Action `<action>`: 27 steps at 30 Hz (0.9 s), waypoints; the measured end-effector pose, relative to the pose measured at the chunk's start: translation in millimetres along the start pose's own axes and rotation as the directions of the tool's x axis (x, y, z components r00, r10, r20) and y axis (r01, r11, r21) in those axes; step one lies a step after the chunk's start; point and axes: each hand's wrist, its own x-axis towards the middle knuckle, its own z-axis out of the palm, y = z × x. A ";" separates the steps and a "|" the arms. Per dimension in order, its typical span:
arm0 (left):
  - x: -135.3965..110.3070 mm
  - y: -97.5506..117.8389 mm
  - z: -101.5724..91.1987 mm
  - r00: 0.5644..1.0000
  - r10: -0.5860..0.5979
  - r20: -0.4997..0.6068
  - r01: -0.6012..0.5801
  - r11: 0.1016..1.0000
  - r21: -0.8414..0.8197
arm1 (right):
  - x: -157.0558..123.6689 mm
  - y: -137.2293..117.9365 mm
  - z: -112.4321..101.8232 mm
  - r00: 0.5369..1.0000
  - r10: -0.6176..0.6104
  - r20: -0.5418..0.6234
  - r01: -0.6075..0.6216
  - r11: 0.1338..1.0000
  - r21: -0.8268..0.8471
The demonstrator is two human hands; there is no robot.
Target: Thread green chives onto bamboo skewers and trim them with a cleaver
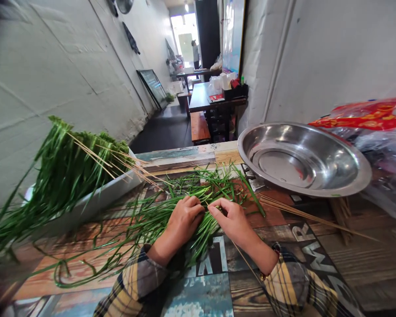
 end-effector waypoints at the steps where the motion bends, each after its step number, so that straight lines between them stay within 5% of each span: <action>1: -0.5 -0.6 0.2 0.998 -0.022 -0.054 0.018 0.998 -0.067 | 0.2 0.0 0.1 1.000 0.002 -0.002 -0.002 1.000 0.000; 5: -2.0 -2.9 -1.3 0.958 -0.173 -0.227 0.066 0.908 -0.413 | -0.8 -2.7 -0.1 0.999 -0.002 -0.032 0.001 1.000 -0.030; 11: -4.2 4.2 -3.8 0.940 -0.303 -0.158 0.141 0.765 -0.629 | -8.8 -11.6 -2.2 0.995 -0.084 -0.059 0.076 0.990 -0.122; 20: -3.7 9.5 -12.8 0.961 -0.252 -0.114 0.108 0.720 -0.685 | -7.1 -3.3 2.0 0.997 -0.071 -0.012 0.070 0.994 -0.079; 27: -3.1 7.8 -9.8 0.925 -0.335 -0.178 0.147 0.748 -0.647 | -10.4 -7.7 3.7 1.000 -0.017 0.003 0.017 0.998 -0.057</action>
